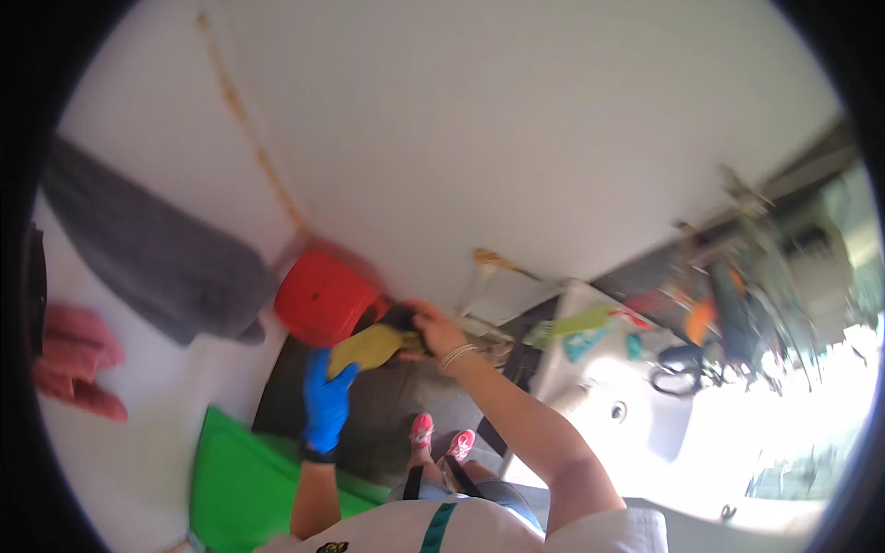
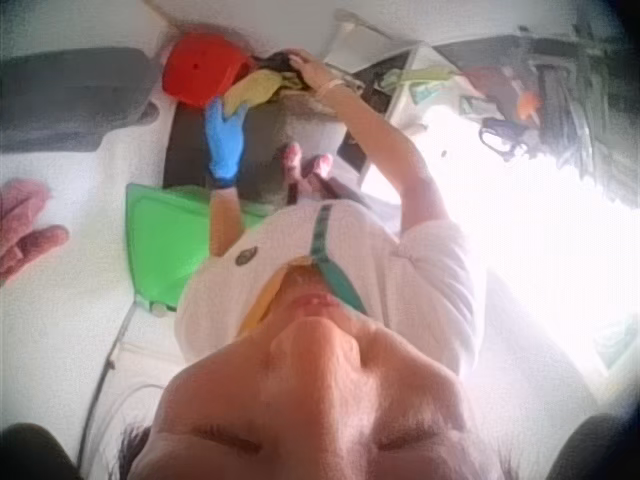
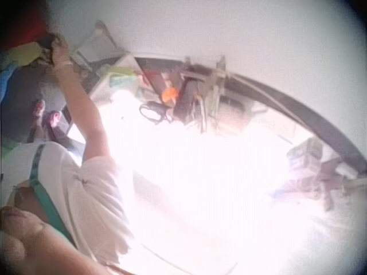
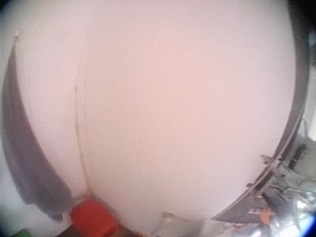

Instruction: The person puts on a glove and uses a cloth to wipe down the faucet, sink, and a nearby wall shelf, moving several items on the shelf to clean underneath them.

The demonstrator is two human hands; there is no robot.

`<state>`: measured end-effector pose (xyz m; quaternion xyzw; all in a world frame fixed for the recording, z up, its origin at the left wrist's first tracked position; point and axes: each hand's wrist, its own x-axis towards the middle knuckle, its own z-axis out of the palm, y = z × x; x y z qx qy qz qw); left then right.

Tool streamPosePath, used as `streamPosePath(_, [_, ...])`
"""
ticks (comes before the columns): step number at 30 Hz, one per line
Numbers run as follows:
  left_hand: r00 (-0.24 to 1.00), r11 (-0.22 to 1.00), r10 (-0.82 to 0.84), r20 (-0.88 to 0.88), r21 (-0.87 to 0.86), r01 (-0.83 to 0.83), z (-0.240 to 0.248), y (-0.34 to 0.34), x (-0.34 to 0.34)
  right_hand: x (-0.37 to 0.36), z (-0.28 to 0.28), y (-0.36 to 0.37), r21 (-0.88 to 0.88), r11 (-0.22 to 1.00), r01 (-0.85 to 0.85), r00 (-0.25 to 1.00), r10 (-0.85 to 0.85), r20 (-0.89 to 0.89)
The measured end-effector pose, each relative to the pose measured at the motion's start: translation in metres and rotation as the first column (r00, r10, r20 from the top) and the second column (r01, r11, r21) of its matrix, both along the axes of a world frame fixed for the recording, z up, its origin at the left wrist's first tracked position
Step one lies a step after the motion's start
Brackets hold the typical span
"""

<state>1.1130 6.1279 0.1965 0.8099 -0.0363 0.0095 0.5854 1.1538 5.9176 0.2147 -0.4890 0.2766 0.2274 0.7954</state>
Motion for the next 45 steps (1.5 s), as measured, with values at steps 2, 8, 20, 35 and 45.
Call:
streamPosePath(2, [0.996,0.961,-0.019,-0.087,-0.275,-0.006,0.05,-0.004,-0.009,-0.015,0.01,-0.029,-0.472,0.73,-0.494,0.836,0.548,-0.027])
streamPosePath(8, [0.88,0.808,-0.474,-0.012,-0.403,0.43,0.171,-0.023,-0.02,-0.082,0.117,-0.039,-0.434,0.886,-0.164,0.567,0.445,0.693])
streamPosePath(20, [0.435,0.88,-0.458,0.775,0.324,0.348,0.309,-0.196,-0.036,-0.229,0.205,-0.109,0.226,0.966,0.127,0.733,-0.245,0.634])
streamPosePath(35, [0.212,0.599,-0.535,0.818,0.189,0.778,0.288,-0.278,0.076,-0.155,0.298,-0.122,-0.756,-0.501,0.422,0.882,0.035,0.47])
streamPosePath(45, [0.127,0.355,-0.582,0.803,0.11,0.928,0.269,-0.287,0.102,-0.11,0.321,-0.083,-0.816,-0.519,0.252,0.968,0.12,0.222])
